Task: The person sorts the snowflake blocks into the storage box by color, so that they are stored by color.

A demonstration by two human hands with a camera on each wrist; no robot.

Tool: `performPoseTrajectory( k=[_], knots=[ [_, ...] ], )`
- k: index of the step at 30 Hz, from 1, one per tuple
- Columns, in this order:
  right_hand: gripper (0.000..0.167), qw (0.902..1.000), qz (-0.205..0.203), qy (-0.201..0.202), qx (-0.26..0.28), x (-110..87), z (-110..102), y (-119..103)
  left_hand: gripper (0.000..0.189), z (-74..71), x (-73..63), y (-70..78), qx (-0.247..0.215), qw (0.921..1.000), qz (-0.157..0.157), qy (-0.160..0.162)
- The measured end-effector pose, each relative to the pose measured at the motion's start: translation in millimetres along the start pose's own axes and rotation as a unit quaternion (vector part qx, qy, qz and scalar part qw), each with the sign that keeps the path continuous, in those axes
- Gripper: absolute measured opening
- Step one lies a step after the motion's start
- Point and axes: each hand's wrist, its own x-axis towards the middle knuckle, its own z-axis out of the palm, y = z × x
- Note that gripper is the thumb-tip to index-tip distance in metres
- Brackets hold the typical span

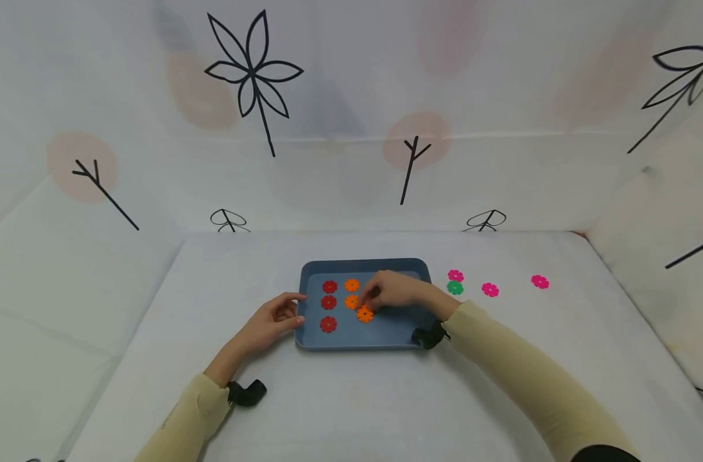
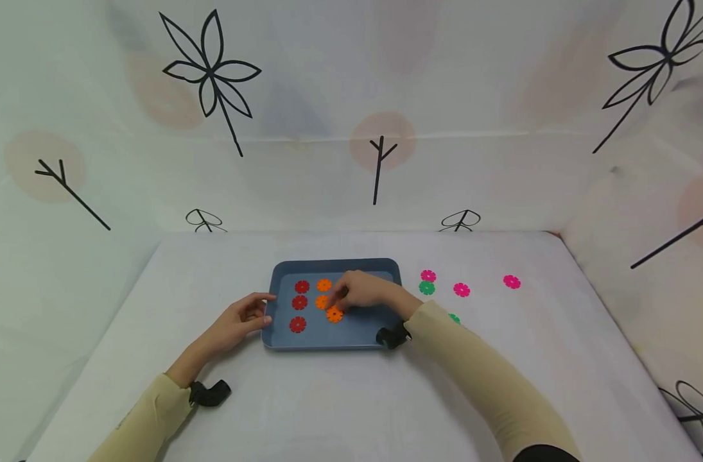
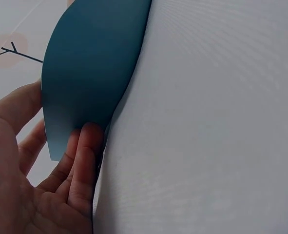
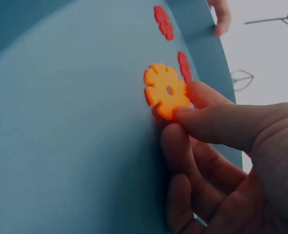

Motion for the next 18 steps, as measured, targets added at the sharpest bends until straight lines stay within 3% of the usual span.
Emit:
performPoseTrajectory(
  k=[10,18],
  knots=[
    [0.018,0.9996,0.012,-0.027,-0.003,6.6,5.9,-10.4,0.043,-0.5,0.0,1.1,0.005,0.9999,-0.015,-0.004],
    [0.017,0.9992,0.035,-0.021,0.004,10.0,8.6,-17.8,0.044,0.5,0.7,5.2,0.002,0.9997,-0.024,-0.003]
  ],
)
